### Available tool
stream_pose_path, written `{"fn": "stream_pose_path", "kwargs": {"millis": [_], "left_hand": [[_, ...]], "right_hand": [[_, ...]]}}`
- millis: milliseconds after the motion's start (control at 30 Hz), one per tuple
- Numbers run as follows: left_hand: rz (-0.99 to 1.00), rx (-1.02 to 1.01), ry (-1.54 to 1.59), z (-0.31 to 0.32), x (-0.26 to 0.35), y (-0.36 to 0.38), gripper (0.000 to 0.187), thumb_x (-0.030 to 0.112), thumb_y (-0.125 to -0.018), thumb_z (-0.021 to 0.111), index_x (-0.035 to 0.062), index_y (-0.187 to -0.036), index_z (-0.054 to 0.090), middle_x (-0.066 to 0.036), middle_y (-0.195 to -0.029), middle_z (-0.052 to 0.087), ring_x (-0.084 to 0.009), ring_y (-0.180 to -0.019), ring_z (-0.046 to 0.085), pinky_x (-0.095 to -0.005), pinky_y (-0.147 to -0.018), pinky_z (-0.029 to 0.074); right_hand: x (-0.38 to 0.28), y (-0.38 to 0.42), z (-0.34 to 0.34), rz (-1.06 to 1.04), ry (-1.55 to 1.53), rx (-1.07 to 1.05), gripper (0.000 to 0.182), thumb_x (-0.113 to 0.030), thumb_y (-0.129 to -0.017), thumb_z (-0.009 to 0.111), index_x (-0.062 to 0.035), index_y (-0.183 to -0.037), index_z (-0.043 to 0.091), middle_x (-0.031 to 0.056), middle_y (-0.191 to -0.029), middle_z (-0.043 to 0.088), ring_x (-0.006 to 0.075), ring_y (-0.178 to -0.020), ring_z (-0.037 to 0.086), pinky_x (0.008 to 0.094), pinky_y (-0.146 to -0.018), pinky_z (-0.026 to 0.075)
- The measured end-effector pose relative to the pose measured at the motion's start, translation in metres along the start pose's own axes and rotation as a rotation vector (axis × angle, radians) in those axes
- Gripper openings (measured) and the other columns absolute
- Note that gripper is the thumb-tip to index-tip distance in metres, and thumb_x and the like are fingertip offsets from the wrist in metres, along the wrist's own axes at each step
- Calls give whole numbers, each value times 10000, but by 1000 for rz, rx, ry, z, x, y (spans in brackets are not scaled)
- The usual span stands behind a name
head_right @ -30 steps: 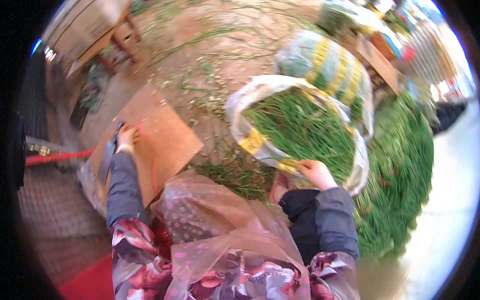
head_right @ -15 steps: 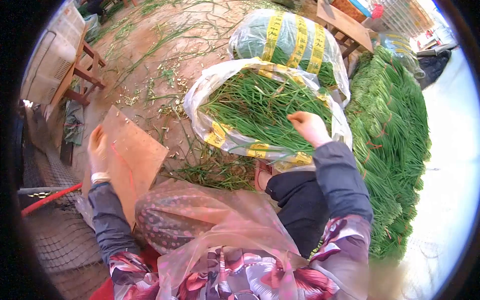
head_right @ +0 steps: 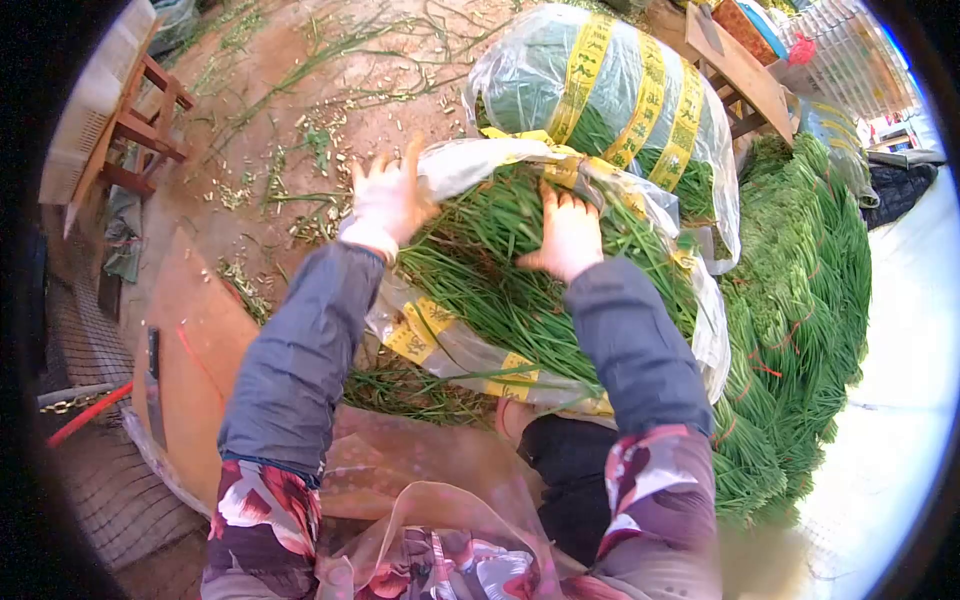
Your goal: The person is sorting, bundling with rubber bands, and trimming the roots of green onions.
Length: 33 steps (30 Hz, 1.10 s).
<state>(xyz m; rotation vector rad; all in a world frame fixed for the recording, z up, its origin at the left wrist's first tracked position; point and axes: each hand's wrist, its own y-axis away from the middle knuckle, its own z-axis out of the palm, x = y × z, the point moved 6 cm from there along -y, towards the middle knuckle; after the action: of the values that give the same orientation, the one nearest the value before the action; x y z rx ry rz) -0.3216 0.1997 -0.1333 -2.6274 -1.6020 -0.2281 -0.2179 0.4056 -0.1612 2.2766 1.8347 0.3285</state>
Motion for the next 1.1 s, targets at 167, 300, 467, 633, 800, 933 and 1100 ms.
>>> {"fn": "stream_pose_path", "kwargs": {"millis": [167, 300, 467, 633, 800, 933, 1100], "left_hand": [[-237, 44, 878, 12, -54, -66, 317, 334, -802, 648, 116, -1027, 695, -165, -978, 686, -287, -948, 658, -371, -819, 503], [-170, 151, 639, -45, -25, -63, 254, 251, -837, 634, 78, -1014, 692, -169, -912, 684, -310, -864, 646, -351, -804, 480], [-77, 179, 448, -65, -32, -32, 588, 263, -757, 700, 76, -1286, 524, -159, -1108, 639, -327, -1055, 597, -389, -915, 464], [137, 737, 675, -110, -6, 130, 426, 46, -742, 716, 15, -1143, 577, -143, -1063, 619, -305, -1003, 587, -381, -907, 454], [-240, -254, 1930, 15, 53, 212, 216, 73, -843, 678, -11, -1035, 624, -69, -874, 672, -150, -770, 621, -281, -711, 500], [-399, -210, 2199, 42, 53, 214, 326, 94, -850, 680, 17, -1152, 587, -120, -1046, 652, -177, -838, 636, -309, -746, 525], [-88, 14, 2170, -5, 46, 183, 649, 245, -789, 758, 34, -1331, 471, -95, -1311, 533, -202, -1114, 546, -356, -949, 443]], "right_hand": [[15, -10, 8, -47, 5, -99, 1278, -468, -470, 883, -26, -1465, 214, 268, -1359, 413, 391, -1246, 444, 460, -1038, 366], [9, -18, 27, 38, 110, 4, 1067, -344, -566, 857, -91, -1437, 294, 244, -1271, 483, 383, -1181, 491, 447, -970, 425], [-4, 54, 20, -230, 103, 76, 889, -162, -629, 766, -130, -1416, 355, 91, -863, 628, 271, -822, 634, 400, -722, 483], [12, 100, 36, -143, -158, -58, 927, -211, -573, 809, -183, -1400, 393, 135, -923, 651, 315, -854, 653, 409, -762, 521], [46, 110, -33, -227, -777, -330, 763, -150, -625, 789, -67, -1322, 489, 128, -1068, 669, 238, -974, 644, 338, -869, 492], [74, 148, -75, -271, -1522, -577, 747, -37, -641, 781, -38, -1325, 480, 96, -1191, 608, 212, -1044, 592, 354, -936, 458], [48, 185, -110, -399, -1789, -627, 637, -202, -728, 766, -16, -1283, 512, 102, -1133, 624, 231, -1017, 609, 361, -886, 493]]}}
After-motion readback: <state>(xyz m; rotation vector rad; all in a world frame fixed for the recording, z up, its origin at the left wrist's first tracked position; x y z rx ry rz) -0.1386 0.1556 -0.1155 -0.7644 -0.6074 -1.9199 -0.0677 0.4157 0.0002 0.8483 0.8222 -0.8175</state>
